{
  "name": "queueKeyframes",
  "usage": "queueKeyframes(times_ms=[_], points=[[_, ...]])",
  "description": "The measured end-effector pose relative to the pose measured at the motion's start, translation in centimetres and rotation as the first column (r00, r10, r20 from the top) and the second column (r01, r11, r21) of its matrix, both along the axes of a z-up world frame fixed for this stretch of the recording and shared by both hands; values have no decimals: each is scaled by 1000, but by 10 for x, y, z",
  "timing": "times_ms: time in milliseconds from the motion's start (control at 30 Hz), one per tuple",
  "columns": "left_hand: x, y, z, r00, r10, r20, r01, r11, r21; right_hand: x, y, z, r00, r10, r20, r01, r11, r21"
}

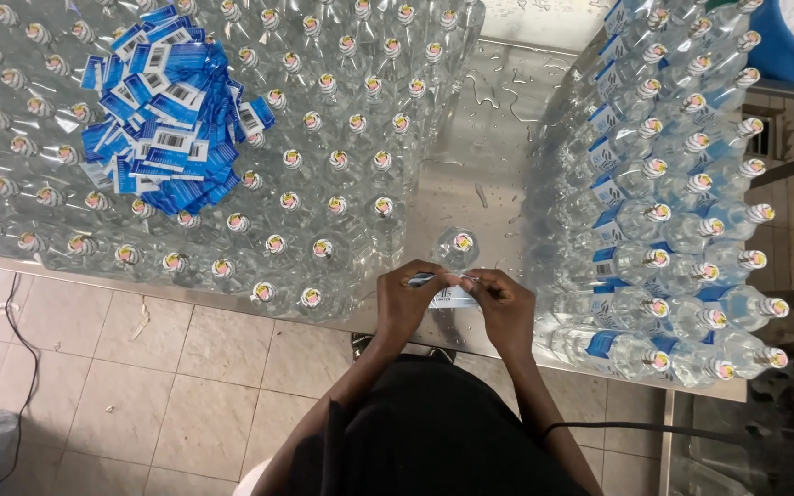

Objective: The person stands at a stainless steel table and applies blue and white labels to clear plastic water bottles. They pick up a label, wrap it around the bottle, and smooth it down before placing the bottle back in a row with others.

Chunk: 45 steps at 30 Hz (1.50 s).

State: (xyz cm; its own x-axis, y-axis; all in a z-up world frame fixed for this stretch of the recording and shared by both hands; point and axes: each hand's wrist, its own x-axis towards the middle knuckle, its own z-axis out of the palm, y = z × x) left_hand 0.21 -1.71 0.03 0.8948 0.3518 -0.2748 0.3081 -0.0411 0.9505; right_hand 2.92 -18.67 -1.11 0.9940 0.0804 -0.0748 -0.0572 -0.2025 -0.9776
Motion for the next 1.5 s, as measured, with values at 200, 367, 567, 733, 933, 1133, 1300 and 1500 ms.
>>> queueKeyframes(times_ms=[200, 367, 567, 733, 933, 1133, 1300, 1500], points=[[-1, -2, -19, 981, 26, 194, -18, 999, -45, -1, 3, 8, 990, 117, 83, -116, 993, -8], [-5, 16, -4, 960, -129, 250, 161, 981, -112, 5, -11, 16, 977, 183, 112, -175, 981, -77], [-12, 37, 23, 923, -346, 168, 376, 904, -204, 15, -22, 26, 894, 336, 296, -314, 942, -122], [-16, 44, 26, 921, -373, 114, 389, 901, -194, 13, -31, 36, 789, 493, 368, -474, 868, -147], [-6, 32, 27, 884, -434, 172, 424, 901, 94, 4, -30, 75, 645, 701, 304, -580, 708, -402], [-5, 19, 23, 828, -539, 156, 470, 818, 333, 0, -34, 65, 574, 749, 330, -176, 507, -844], [-4, 18, 58, 882, -448, 148, 388, 867, 315, -9, -33, 39, 381, 737, 557, 100, 567, -818], [2, 13, 52, 900, -409, 150, 373, 901, 221, -12, -27, 16, 438, 712, 548, 178, 529, -830]])
